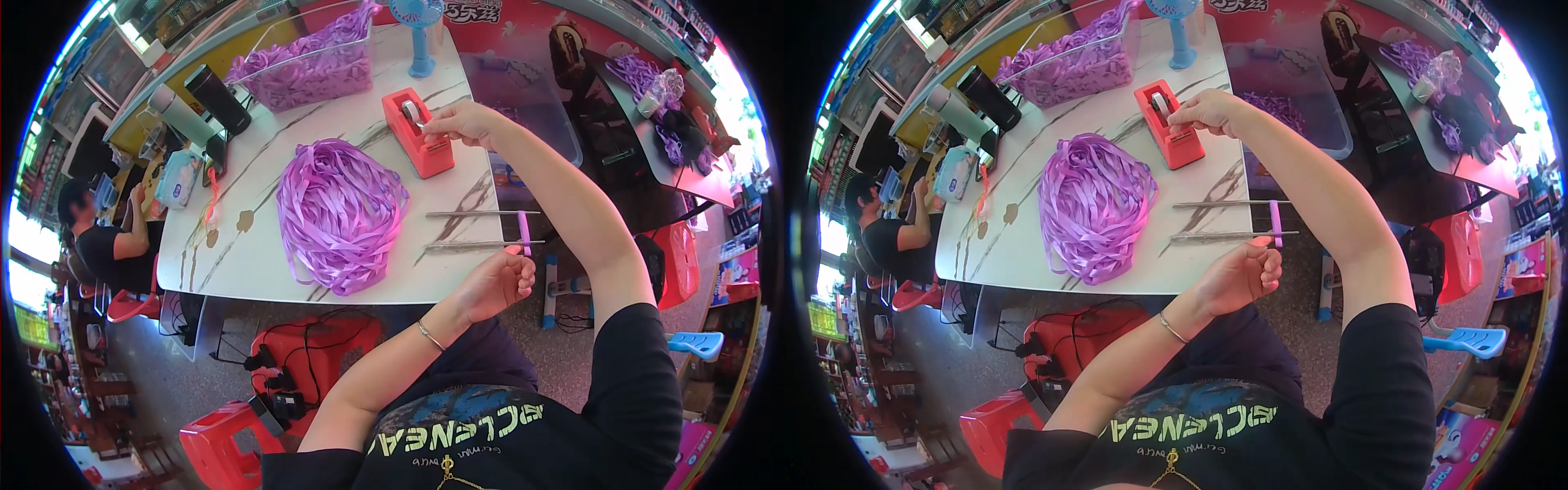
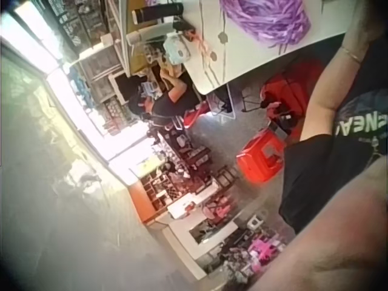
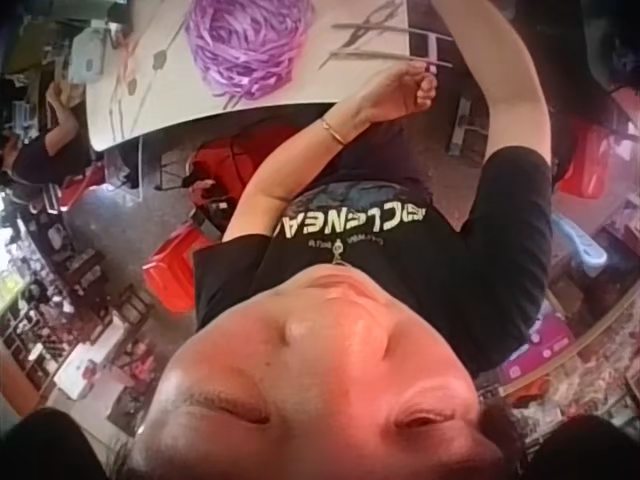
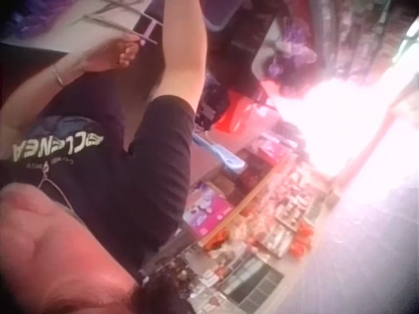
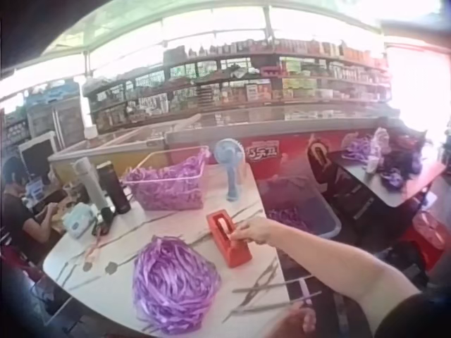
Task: The person weaves purple ribbons around two parallel metal rods by hand to create a craft item.
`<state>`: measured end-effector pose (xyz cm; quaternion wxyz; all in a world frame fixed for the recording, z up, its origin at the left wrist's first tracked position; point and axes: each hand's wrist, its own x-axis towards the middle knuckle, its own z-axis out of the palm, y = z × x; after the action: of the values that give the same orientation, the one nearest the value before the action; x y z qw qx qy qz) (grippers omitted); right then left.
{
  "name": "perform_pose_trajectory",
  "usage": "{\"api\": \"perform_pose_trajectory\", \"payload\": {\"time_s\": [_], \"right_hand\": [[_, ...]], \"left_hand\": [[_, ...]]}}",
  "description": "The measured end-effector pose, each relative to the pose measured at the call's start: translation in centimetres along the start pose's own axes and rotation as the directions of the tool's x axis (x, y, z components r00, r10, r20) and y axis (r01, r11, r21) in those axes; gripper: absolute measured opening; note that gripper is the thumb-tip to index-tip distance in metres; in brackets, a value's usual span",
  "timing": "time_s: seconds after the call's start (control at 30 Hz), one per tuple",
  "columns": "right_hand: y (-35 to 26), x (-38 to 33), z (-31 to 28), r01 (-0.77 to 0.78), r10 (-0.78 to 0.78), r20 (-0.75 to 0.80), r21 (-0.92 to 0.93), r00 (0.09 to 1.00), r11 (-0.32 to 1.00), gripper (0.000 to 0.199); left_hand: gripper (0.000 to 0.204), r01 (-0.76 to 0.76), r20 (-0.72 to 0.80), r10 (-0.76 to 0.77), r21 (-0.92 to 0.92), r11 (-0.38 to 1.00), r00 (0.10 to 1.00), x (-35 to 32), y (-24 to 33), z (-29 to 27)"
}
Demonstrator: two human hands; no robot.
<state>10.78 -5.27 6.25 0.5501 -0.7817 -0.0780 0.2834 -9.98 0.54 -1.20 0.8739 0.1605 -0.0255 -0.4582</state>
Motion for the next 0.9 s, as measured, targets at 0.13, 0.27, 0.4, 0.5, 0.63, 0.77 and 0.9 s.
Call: {"api": "perform_pose_trajectory", "payload": {"time_s": [0.13, 0.27, 0.4, 0.5, 0.63, 0.77, 0.9], "right_hand": [[-1.2, -1.5, -0.1, 0.07, -0.059, -0.069, 0.17, 0.996, 0.983, 0.022], [0.3, -4.4, 1.6, 0.117, -0.117, 0.009, 0.06, 0.993, 0.991, 0.02], [2.9, -5.5, 3.1, 0.115, -0.109, -0.128, 0.038, 0.986, 0.993, 0.019], [3.3, -5.2, 3.9, 0.136, -0.128, -0.226, 0.021, 0.966, 0.99, 0.021], [4.1, -4.5, 3.9, 0.238, -0.277, -0.291, -0.164, 0.916, 0.957, 0.023], [2.8, -5.5, 4.5, 0.143, -0.383, -0.395, -0.517, 0.835, 0.844, 0.022], [2.7, -5.8, 4.6, 0.079, -0.537, -0.412, -0.736, 0.736, 0.673, 0.021]], "left_hand": [[0.016, 0.007, 0.003, -0.007, -0.005, 1.0, 1.0, 0.0, 0.1, -0.3], [0.016, 0.022, 0.027, -0.022, 0.008, 1.0, 0.999, -0.2, 0.1, -0.6], [0.011, -0.002, 0.024, 0.003, -0.029, 1.0, 1.0, 0.1, -0.1, -0.5], [0.008, -0.008, -0.006, 0.007, -0.048, 0.999, 1.0, -0.1, 0.1, -0.1], [0.012, -0.008, 0.005, 0.008, -0.069, 0.998, 1.0, 0.1, -0.2, -0.3], [0.011, -0.017, 0.001, 0.017, -0.07, 0.997, 1.0, 0.0, -0.1, -0.4], [0.011, -0.032, -0.004, 0.031, -0.062, 0.998, 0.999, -0.1, -0.2, -0.2]]}}
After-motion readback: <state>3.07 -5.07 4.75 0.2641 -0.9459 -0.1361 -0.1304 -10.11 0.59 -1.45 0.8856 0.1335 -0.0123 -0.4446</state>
